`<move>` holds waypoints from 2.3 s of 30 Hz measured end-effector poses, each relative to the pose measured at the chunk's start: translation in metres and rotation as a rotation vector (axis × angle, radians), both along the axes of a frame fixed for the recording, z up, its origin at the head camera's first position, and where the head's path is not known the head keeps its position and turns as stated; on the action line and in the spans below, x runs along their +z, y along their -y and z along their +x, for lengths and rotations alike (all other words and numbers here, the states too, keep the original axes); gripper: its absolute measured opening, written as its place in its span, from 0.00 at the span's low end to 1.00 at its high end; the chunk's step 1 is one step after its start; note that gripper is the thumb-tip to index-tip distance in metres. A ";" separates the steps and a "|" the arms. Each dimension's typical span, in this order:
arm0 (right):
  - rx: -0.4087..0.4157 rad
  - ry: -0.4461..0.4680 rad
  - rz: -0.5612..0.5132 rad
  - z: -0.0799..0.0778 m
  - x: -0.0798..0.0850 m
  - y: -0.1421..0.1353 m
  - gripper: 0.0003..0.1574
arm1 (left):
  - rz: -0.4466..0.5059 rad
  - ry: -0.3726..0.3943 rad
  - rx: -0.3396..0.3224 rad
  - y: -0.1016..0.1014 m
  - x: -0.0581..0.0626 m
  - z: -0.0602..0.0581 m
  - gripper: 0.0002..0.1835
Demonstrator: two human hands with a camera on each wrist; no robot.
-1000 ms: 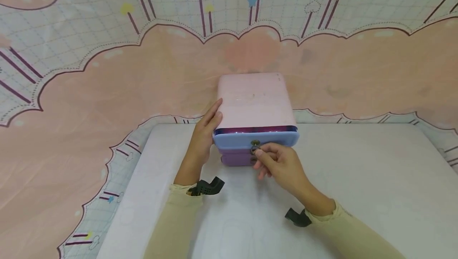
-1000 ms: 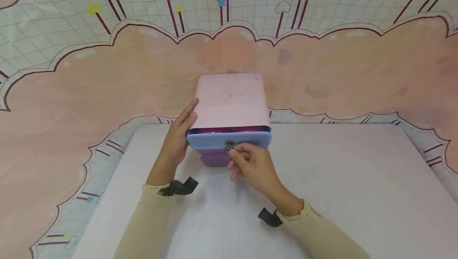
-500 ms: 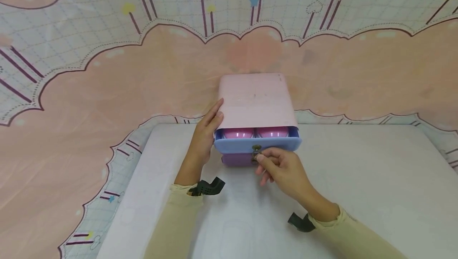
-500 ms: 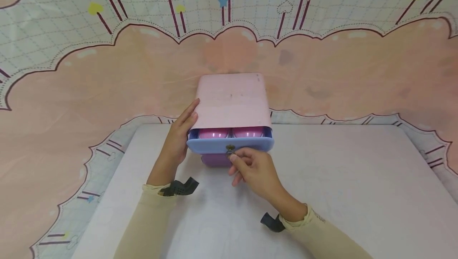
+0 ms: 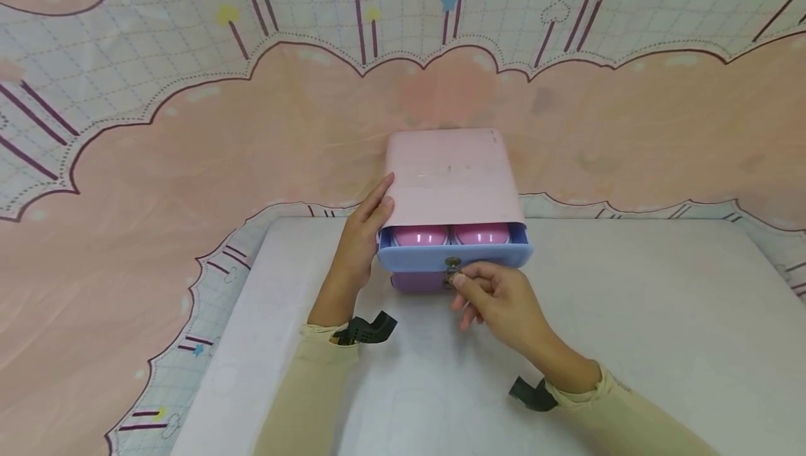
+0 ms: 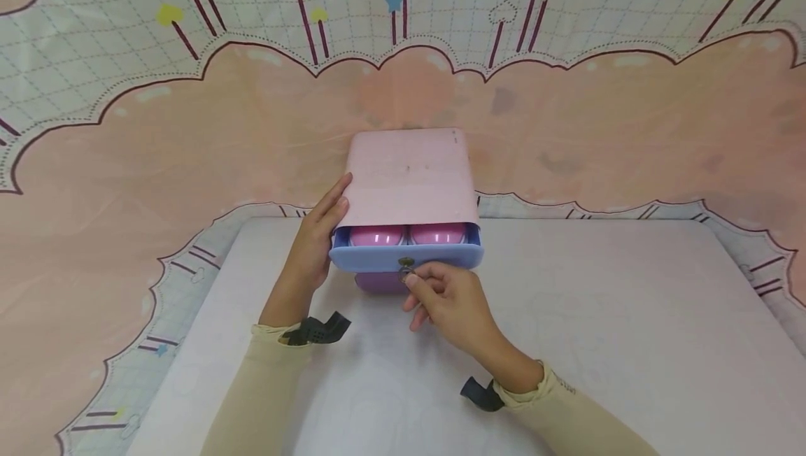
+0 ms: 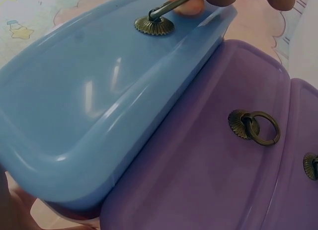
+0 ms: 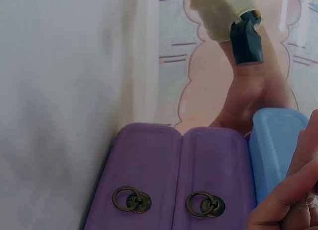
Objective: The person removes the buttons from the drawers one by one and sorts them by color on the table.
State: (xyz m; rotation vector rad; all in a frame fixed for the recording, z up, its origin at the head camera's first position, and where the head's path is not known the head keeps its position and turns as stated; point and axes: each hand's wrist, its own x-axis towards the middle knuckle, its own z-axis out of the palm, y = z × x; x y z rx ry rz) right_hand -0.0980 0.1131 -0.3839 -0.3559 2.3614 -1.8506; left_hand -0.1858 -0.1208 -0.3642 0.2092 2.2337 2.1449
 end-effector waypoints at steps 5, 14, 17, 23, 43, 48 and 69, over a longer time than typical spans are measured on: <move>0.007 0.004 -0.001 0.002 0.000 0.000 0.14 | 0.004 -0.005 0.000 0.001 -0.002 -0.001 0.26; 0.001 0.009 0.001 0.006 0.002 0.001 0.14 | -0.001 -0.021 0.001 0.001 -0.002 -0.001 0.26; 0.009 0.022 0.002 0.009 0.003 0.001 0.15 | 0.004 -0.028 0.005 0.001 -0.001 0.000 0.26; 0.014 0.024 0.004 0.014 0.005 0.001 0.14 | -0.006 -0.032 0.007 0.000 0.000 0.000 0.26; 0.016 0.070 0.040 0.027 0.005 -0.001 0.11 | 0.000 -0.042 0.013 -0.002 -0.001 -0.001 0.26; 0.024 0.075 0.035 0.031 0.005 -0.001 0.11 | -0.016 -0.046 0.017 -0.002 0.000 0.000 0.26; 0.071 0.074 0.029 0.041 0.006 -0.003 0.14 | -0.052 -0.069 0.022 -0.002 0.001 0.001 0.26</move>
